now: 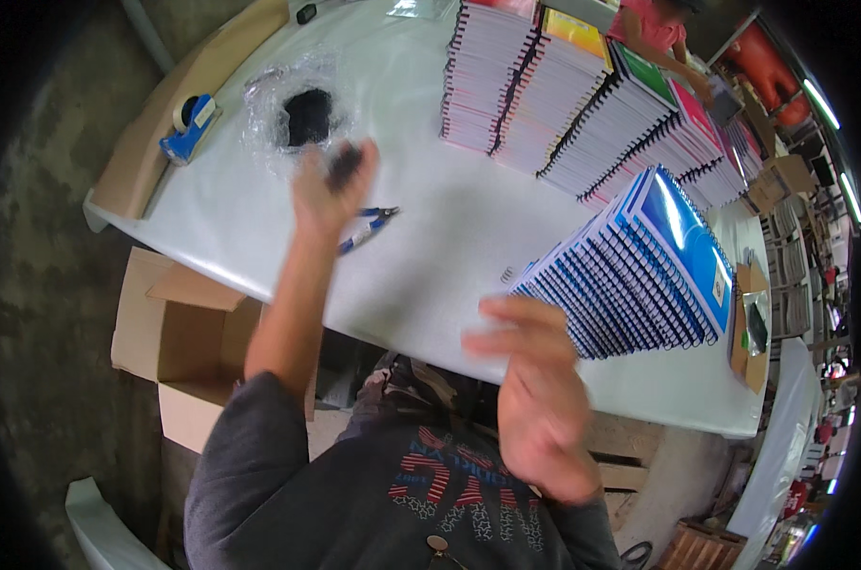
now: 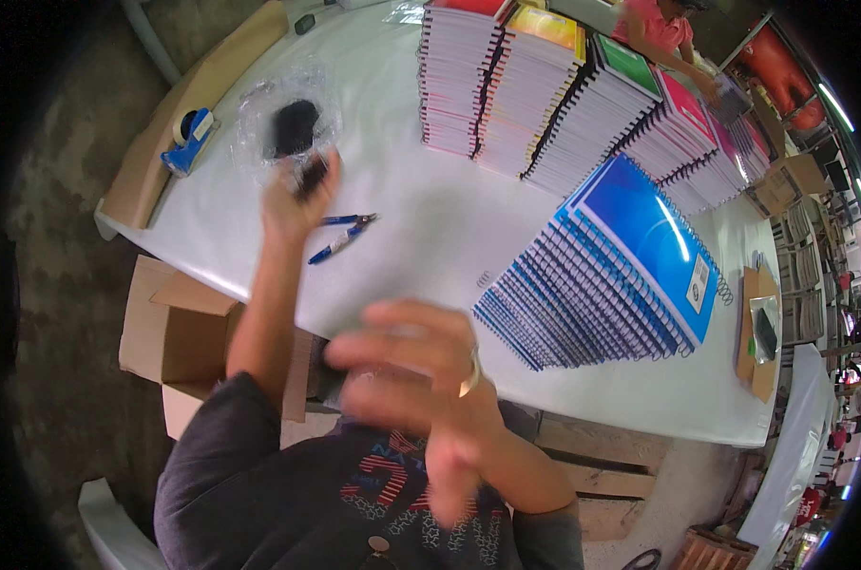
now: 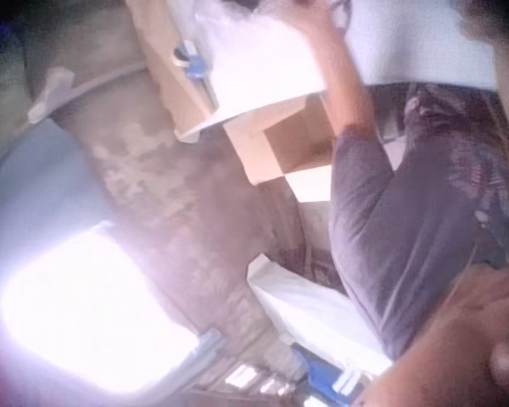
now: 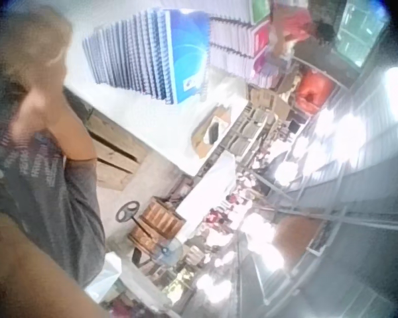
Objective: The person uses side-cutter pliers to trim the ends of spiral bindings on a stack of blue notebooks, then aligns and stacks them on a table.
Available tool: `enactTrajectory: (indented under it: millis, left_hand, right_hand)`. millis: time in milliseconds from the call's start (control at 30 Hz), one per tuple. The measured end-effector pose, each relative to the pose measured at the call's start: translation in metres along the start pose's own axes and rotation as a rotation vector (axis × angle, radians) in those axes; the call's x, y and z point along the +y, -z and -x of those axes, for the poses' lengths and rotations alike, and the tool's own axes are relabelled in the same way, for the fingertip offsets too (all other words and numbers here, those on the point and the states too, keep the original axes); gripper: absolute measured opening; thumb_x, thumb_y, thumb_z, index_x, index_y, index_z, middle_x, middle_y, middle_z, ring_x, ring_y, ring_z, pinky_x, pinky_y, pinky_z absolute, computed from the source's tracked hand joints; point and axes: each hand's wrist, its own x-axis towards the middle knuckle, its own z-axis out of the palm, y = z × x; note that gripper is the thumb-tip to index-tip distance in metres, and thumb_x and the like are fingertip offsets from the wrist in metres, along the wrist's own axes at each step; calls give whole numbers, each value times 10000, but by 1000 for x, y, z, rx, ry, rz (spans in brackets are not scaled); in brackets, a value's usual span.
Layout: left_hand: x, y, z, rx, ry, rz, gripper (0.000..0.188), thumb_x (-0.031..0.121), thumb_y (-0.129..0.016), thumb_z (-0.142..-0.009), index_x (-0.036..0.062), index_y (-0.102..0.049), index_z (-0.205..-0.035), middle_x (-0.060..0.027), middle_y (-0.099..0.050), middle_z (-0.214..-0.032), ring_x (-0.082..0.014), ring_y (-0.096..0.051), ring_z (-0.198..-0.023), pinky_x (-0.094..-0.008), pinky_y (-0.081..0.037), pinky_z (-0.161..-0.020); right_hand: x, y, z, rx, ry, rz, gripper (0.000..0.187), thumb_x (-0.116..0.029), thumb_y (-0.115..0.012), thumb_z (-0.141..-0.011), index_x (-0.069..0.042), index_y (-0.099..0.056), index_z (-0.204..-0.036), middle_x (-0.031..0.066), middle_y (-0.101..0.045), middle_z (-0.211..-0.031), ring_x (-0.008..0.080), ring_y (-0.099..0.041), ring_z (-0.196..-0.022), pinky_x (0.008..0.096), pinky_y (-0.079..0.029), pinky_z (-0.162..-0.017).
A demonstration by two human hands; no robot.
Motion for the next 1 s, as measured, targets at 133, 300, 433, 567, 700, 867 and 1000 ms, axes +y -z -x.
enactTrajectory:
  millis: [133, 300, 433, 567, 700, 867, 1000]
  left_hand:
    - [15, -61, -46, 165, -169, -64, 566, 391, -332, -943, -41, -300, -1308, -213, -393, -1221, -436, -428, -1112, -622, -386, -923]
    - [-16, 6, -4, -6, -152, -882, 617, 371, -442, -915, 20, -246, -1382, -195, -314, -1376, -400, -343, -1244, -577, -307, -1004]
    - [-13, 73, 35, -140, -547, -2535, 589, 362, -558, -855, 89, -372, -1342, -238, -332, -1366, -432, -312, -1261, -537, -254, -1023]
    - [-36, 94, 53, -182, -957, -2840, 518, 341, -553, -862, 95, -432, -1301, -220, -413, -1280, -375, -376, -1197, -490, -293, -983]
    - [-31, 99, 46, -225, -1001, -2724, 403, 360, -458, -931, 70, -482, -1210, -117, -521, -1029, -277, -490, -954, -434, -381, -821]
    - [-88, 31, 90, -280, 120, -1114, 434, 492, -359, -949, 81, -470, -1035, -33, -468, -891, -164, -470, -721, -323, -394, -661]
    - [-139, -20, 146, -647, 724, -567, 638, 619, -327, -891, 26, -445, -1096, -115, -501, -923, -249, -546, -799, -462, -493, -741]
  right_hand:
    - [-46, 11, -23, -123, 45, -103, 415, -357, -444, -874, -7, -616, -1015, 160, -618, -1044, 328, -516, -1046, 423, -361, -927]
    - [-62, 11, -26, -193, 28, -70, 348, -285, -492, -858, -5, -627, -1015, 151, -618, -1047, 300, -532, -1034, 394, -379, -917]
    - [-63, 16, -29, -156, 28, 95, 300, -228, -530, -846, -4, -636, -1015, 144, -618, -1049, 278, -545, -1024, 371, -393, -908]
    - [-88, 59, -48, 57, 69, 577, 258, -170, -568, -834, -2, -644, -1015, 137, -618, -1050, 255, -558, -1015, 347, -407, -900]
    - [-78, 90, -60, 159, -111, 1126, 228, -113, -606, -822, -1, -653, -1014, 130, -618, -1052, 233, -571, -1005, 324, -422, -891]
    - [-33, 108, -53, 203, -163, 1240, 176, -169, -706, -726, -92, -699, -884, 37, -661, -945, 216, -577, -877, 344, -414, -777]
    - [-34, 112, -50, 224, -171, 1270, 156, -166, -710, -717, -102, -710, -859, 36, -671, -913, 214, -583, -848, 342, -416, -773]
